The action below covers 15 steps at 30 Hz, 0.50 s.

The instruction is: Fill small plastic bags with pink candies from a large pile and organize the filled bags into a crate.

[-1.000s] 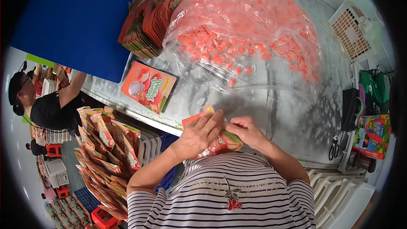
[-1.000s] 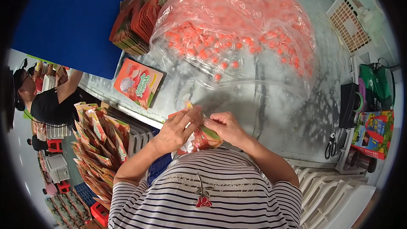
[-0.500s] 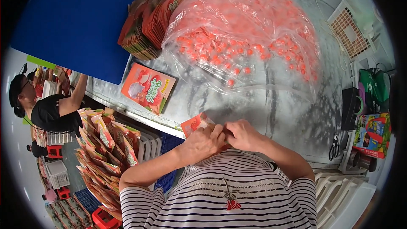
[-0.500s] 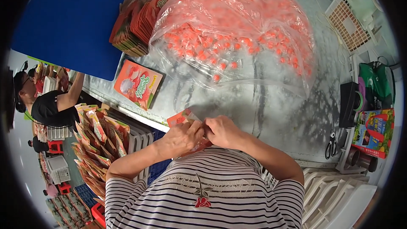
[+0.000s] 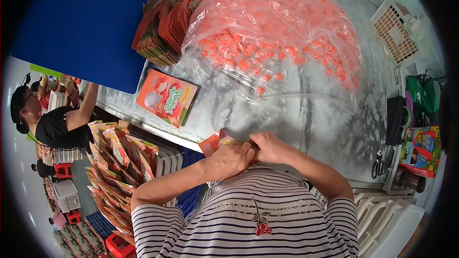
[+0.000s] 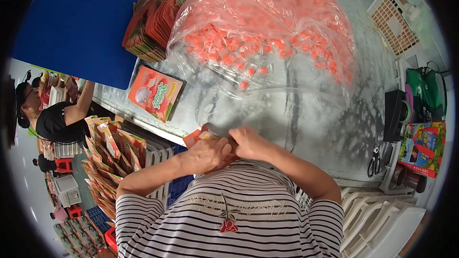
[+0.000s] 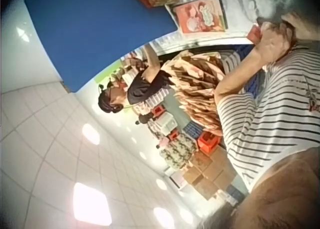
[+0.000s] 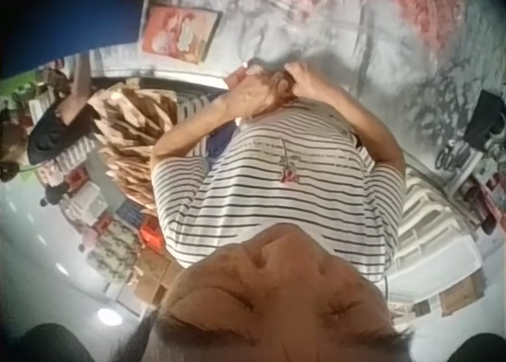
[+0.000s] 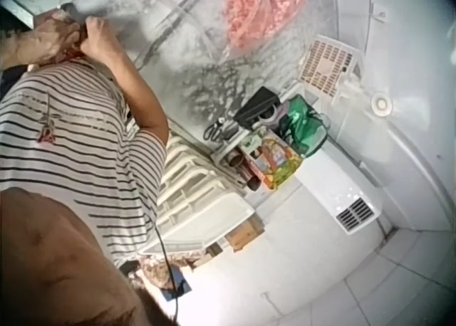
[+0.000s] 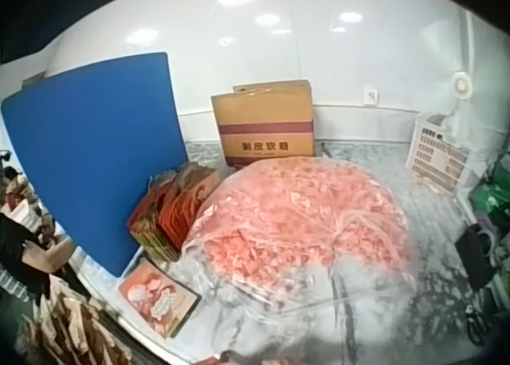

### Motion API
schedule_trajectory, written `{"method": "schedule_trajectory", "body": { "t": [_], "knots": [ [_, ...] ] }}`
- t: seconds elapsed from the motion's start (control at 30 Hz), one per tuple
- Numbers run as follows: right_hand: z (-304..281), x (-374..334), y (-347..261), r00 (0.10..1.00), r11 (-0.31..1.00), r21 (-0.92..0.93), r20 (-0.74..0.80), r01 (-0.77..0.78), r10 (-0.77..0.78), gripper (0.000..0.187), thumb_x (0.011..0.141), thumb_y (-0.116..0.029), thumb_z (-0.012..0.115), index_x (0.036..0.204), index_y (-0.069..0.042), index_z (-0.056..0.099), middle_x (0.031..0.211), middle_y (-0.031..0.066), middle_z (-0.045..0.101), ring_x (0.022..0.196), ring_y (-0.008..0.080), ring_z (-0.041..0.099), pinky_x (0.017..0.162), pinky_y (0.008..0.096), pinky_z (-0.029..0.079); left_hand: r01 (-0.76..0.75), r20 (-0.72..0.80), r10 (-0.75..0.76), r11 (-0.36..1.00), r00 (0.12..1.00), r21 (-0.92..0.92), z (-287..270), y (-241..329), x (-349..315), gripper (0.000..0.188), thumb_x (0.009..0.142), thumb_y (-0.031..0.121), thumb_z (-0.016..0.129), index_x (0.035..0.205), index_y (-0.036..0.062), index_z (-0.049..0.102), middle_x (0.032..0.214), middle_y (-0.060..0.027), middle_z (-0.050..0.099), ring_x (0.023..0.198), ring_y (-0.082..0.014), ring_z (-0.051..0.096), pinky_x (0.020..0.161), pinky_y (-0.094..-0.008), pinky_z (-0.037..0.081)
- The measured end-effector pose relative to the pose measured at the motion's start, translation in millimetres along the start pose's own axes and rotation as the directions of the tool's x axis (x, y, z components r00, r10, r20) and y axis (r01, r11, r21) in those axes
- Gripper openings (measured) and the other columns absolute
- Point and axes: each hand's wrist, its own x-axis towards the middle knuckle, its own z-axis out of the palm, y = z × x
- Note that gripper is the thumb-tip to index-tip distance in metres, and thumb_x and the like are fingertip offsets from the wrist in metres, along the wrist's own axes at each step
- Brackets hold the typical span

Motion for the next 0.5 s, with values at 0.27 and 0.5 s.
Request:
{"method": "schedule_trajectory", "body": {
  "t": [0.27, 0.5],
  "knots": [
    [5.5, -9.8, 2.6, 0.998, 0.993, 0.109, 0.048, 0.038, -0.044, 0.017, 0.073, -0.007, 0.058, 0.085, 0.005, 0.059, 0.079, 0.0252, 0.062, 0.077, 0.0418, 0.061, 0.068, 0.0447, 0.049, -0.01, -0.114, 0.01, 1.0, 0.993, -0.002, 7.5, 2.4, -3.6, 0.025, 0.07, 0.008, 0.062, 0.091, -0.0027, 0.055, 0.087, -0.0139, 0.054, 0.078, -0.028, 0.06, 0.067, -0.0357, 0.05],
    [10.8, -9.5, 0.3, 0.997, 0.995, 0.088, -0.059, 0.052, -0.047, 0.015, 0.073, -0.006, 0.058, 0.083, 0.005, 0.058, 0.078, 0.025, 0.061, 0.078, 0.044, 0.06, 0.067, 0.0443, 0.048, 0.051, -0.073, -0.048, 0.998, 0.996, 0.037, 2.1, 2.9, 1.5, 0.02, 0.069, 0.01, 0.062, 0.085, -0.0002, 0.056, 0.088, -0.0143, 0.054, 0.075, -0.0273, 0.06, 0.065, -0.0355, 0.051]
  ]
}}
